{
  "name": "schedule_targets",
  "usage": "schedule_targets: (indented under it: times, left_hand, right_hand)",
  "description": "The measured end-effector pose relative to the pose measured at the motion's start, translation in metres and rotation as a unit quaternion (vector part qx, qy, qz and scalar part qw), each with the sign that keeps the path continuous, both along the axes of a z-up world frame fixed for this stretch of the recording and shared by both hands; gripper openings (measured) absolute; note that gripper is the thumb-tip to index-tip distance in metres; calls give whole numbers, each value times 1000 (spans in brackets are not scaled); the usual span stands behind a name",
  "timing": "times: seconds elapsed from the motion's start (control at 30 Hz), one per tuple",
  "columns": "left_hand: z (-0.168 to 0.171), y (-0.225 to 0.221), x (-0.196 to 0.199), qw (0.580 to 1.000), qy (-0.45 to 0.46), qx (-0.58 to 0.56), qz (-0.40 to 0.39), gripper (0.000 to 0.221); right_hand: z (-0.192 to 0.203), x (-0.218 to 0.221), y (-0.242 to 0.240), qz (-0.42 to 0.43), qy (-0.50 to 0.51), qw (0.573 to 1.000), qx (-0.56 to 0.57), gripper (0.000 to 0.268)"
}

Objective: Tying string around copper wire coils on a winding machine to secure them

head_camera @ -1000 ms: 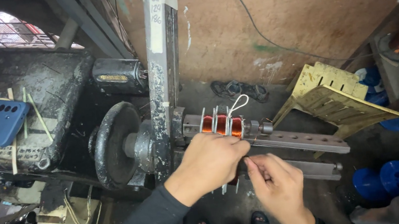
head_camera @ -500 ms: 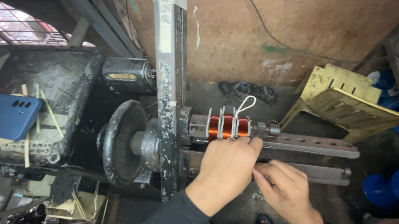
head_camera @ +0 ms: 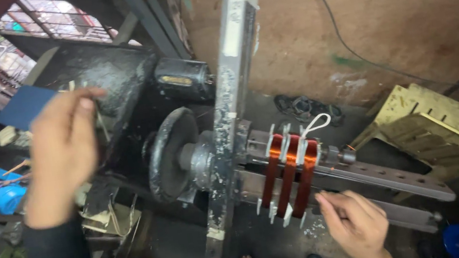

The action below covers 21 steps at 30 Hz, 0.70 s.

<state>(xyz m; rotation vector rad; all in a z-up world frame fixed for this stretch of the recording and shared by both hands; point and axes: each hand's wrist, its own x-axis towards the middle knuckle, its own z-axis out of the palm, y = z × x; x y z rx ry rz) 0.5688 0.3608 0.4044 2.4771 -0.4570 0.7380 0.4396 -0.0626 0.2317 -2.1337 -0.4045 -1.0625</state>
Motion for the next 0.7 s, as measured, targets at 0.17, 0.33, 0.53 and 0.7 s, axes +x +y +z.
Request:
schedule_targets:
  times: [0.17,0.33,0.53,0.7]
  left_hand:
    - [-14,54,35,994,-3,101,34,29]
    - [-10,55,42,987,-10,158,20,32]
    - [3,42,51,986,3,165,37,28]
    - [28,4,78,989,74,127,2,30]
  right_hand:
    - [-5,-3,1,-26,1,1000,17,9]
    - [-5,-3,13,-45,-2,998,34,11]
    - [-4,-1,19,-102,15,994,39,20]
    - [-9,5,17,-77,-31,996,25,23]
